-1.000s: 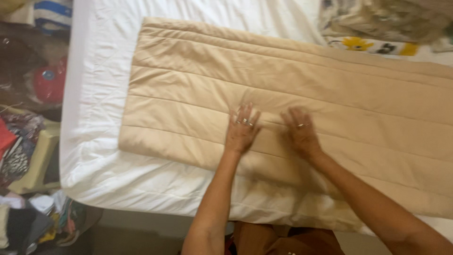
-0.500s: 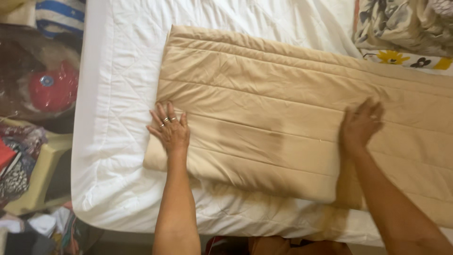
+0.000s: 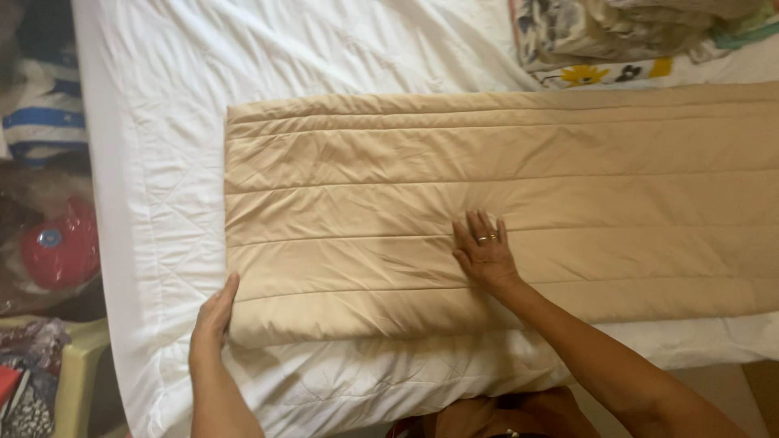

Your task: The person folds a beige quilted bedsheet on a bed, smoothing and aligning edges before folding it into a compact rectangle. They then place the folded sheet on a stack of other folded linens and smooth the bedsheet surface.

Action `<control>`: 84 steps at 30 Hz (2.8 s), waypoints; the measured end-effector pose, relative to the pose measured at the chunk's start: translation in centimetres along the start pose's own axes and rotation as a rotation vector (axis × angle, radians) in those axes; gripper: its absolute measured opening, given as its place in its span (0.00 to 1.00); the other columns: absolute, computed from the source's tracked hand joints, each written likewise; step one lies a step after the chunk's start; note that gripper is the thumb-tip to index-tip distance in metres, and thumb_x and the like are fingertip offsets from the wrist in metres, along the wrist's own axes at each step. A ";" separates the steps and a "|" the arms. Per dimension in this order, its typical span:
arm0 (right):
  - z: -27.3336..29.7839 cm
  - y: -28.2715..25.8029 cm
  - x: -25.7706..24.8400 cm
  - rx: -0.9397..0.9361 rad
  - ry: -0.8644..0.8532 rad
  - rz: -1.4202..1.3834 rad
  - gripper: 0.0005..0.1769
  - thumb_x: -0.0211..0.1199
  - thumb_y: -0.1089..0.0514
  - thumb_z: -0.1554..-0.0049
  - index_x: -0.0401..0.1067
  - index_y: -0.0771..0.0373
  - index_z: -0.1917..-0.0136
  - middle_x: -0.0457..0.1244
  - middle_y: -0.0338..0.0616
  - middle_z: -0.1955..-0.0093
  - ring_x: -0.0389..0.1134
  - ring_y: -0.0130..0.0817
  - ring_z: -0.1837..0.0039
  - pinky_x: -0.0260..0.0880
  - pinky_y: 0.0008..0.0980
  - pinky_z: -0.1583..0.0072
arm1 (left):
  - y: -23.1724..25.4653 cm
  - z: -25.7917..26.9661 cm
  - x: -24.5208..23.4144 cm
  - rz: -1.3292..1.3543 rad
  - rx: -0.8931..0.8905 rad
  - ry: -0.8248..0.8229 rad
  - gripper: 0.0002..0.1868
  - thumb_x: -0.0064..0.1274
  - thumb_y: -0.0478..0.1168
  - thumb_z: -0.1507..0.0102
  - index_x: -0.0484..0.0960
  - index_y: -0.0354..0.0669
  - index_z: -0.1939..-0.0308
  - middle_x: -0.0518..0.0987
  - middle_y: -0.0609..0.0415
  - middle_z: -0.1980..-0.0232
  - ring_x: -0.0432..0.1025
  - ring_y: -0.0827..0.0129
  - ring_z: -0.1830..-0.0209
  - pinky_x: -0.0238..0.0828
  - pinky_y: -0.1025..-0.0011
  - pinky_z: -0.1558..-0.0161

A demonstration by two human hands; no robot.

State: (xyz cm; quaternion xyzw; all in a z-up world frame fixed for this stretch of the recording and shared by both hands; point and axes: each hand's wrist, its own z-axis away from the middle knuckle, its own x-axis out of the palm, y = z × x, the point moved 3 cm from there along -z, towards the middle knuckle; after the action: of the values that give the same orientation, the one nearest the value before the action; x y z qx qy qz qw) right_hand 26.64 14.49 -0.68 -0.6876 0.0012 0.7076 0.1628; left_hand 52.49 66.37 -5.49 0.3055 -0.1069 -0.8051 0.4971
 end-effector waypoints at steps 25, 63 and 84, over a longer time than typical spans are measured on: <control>10.5 -1.8 -2.4 -0.450 -0.426 -0.068 0.49 0.72 0.49 0.50 0.53 0.43 0.21 0.43 0.49 0.17 0.39 0.50 0.17 0.36 0.68 0.25 | 5.7 17.0 5.4 0.073 0.161 0.099 0.45 0.66 0.55 0.43 0.70 0.31 0.31 0.78 0.41 0.39 0.75 0.56 0.43 0.69 0.58 0.40; 6.4 14.2 -9.4 0.562 0.141 -1.470 0.25 0.71 0.59 0.45 0.72 0.69 0.37 0.70 0.43 0.47 0.70 0.29 0.47 0.72 0.29 0.43 | 4.6 40.2 47.4 -0.532 1.412 -0.564 0.19 0.59 0.46 0.35 0.79 0.39 0.45 0.80 0.43 0.55 0.77 0.48 0.56 0.75 0.56 0.54; 8.5 19.8 -3.1 0.681 0.015 -1.453 0.30 0.66 0.53 0.43 0.66 0.65 0.31 0.69 0.42 0.45 0.69 0.29 0.47 0.73 0.30 0.47 | 24.3 27.6 59.5 -0.971 1.541 0.059 0.31 0.57 0.57 0.38 0.72 0.66 0.30 0.51 0.50 0.17 0.37 0.46 0.16 0.26 0.23 0.28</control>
State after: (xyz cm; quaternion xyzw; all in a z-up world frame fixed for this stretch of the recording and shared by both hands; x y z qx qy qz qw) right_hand 13.79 -3.02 -1.55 -0.4337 -0.2299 0.3809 0.7836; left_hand 34.84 -0.54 4.90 0.5849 -0.4620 -0.6235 -0.2357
